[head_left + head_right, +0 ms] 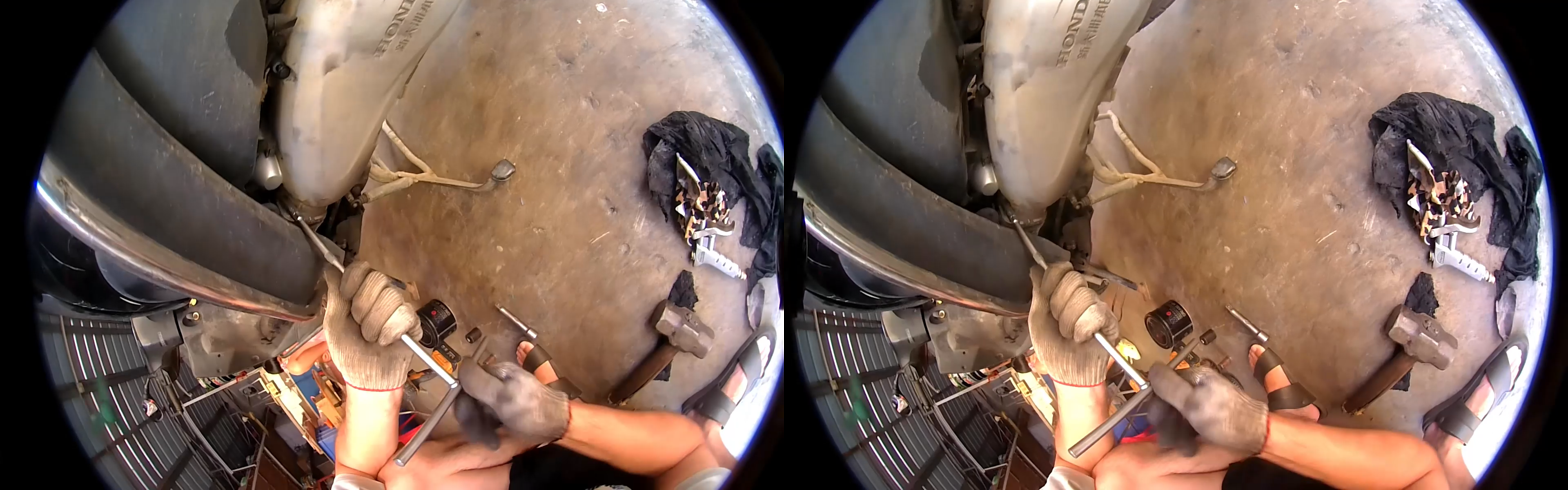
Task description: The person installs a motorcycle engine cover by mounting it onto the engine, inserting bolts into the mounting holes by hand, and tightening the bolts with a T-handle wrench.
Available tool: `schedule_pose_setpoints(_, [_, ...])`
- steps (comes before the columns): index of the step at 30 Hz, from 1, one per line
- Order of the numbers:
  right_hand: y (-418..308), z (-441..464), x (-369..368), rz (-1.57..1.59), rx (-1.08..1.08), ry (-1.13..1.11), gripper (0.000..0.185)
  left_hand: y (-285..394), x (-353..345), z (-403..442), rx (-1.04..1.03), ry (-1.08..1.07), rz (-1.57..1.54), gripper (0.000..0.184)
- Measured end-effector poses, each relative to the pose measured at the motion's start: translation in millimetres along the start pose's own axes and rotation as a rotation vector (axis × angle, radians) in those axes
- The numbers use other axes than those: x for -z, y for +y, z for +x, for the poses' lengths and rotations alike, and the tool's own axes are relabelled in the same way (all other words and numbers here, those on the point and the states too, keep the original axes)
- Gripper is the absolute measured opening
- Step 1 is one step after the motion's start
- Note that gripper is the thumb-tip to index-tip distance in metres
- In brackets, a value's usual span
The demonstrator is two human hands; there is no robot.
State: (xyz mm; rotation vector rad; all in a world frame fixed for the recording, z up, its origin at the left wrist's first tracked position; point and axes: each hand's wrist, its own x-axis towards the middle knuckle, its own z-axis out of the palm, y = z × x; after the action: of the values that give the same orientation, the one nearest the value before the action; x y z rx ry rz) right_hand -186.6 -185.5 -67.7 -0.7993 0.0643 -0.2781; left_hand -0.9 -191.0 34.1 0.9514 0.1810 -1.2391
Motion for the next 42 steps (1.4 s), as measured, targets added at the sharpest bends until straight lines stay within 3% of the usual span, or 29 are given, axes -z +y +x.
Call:
schedule_pose_setpoints(1, [6, -3, -3, -0.645, 0.369, 0.306, 0.026, -1, 0, 1, -0.007, 0.010, 0.008, 0.040])
schedule_pose_setpoints(2, [11, -10, 2, -0.528, 0.285, 0.234, 0.029, 0, 0, 1, -0.012, 0.010, 0.008, 0.040])
schedule_pose_setpoints(4, [-13, -9, 6, -0.471, 0.062, 0.386, 0.035, -2, -1, 2, -0.011, 0.031, 0.032, 0.040])
schedule_pose_setpoints(6, [-16, -1, -3, -0.590, 0.181, 0.412, 0.039, -2, -2, 1, -0.008, 0.039, 0.031, 0.041])
schedule_pose_setpoints(8, [-11, 3, -8, -0.627, 0.173, 0.391, 0.030, 0, -2, 1, -0.014, 0.029, 0.031, 0.040])
schedule_pose_setpoints(9, [-14, 7, -13, -0.213, 0.091, 0.309, 0.025, 1, -2, 2, -0.010, 0.023, 0.031, 0.040])
schedule_pose_setpoints(10, [-14, 9, -12, 0.403, -0.140, 0.110, 0.024, 3, -1, 3, -0.004, 0.008, 0.025, 0.040])
schedule_pose_setpoints(11, [-14, 11, -12, 0.972, -0.469, 0.076, 0.027, 4, 1, 1, -0.001, 0.000, 0.017, 0.040])
schedule_pose_setpoints(12, [-12, 9, -12, 0.971, -0.475, 0.076, 0.027, 4, 1, 0, -0.003, 0.003, 0.013, 0.040])
schedule_pose_setpoints(17, [15, -8, -14, -0.463, 0.348, 0.226, 0.013, 5, 0, 1, 0.011, 0.006, -0.009, 0.041])
schedule_pose_setpoints(18, [-8, -12, -9, -0.279, 0.077, 0.357, 0.019, 5, 0, 2, 0.002, 0.012, 0.024, 0.040])
schedule_pose_setpoints(24, [-20, 4, -13, -0.557, 0.123, 0.384, 0.019, 6, -2, 1, 0.025, -0.005, -0.016, 0.040])
schedule_pose_setpoints(26, [-3, 5, -25, -0.133, 0.286, 0.444, 0.019, 7, -3, 2, 0.031, -0.019, -0.046, 0.041])
schedule_pose_setpoints(27, [-8, 7, -19, 0.387, 0.029, 0.204, 0.021, 7, -3, 2, 0.025, -0.020, -0.036, 0.041])
schedule_pose_setpoints(28, [-13, 9, -13, 0.868, -0.318, 0.117, 0.025, 7, -2, 2, 0.019, -0.019, -0.025, 0.041])
schedule_pose_setpoints(30, [5, 7, -18, 1.224, -0.373, 0.085, 0.016, 6, -1, 3, 0.020, -0.012, -0.010, 0.042])
schedule_pose_setpoints(31, [13, 4, -15, 1.224, -0.373, 0.086, 0.016, 5, -2, 4, 0.016, -0.005, -0.027, 0.043])
schedule_pose_setpoints(32, [20, 1, -10, 0.482, 0.031, 0.171, 0.013, 4, -4, 3, 0.012, 0.004, -0.043, 0.043])
schedule_pose_setpoints(35, [0, -11, 15, -0.377, 0.283, 0.272, 0.024, 3, -6, 8, 0.003, 0.035, -0.006, 0.044])
schedule_pose_setpoints(36, [-13, -20, 22, -0.360, 0.106, 0.298, 0.031, 3, -6, 9, -0.001, 0.031, -0.009, 0.044])
schedule_pose_setpoints(38, [-31, -19, 29, -0.537, 0.132, 0.295, 0.036, 4, -4, 8, -0.006, 0.034, 0.005, 0.043])
schedule_pose_setpoints(40, [-43, -1, 20, -0.927, 0.406, 0.552, 0.043, 3, -5, 8, -0.016, 0.045, 0.010, 0.043])
schedule_pose_setpoints(42, [-27, 12, 7, -1.056, 0.336, 0.356, 0.048, 2, -6, 8, -0.018, 0.051, 0.012, 0.043])
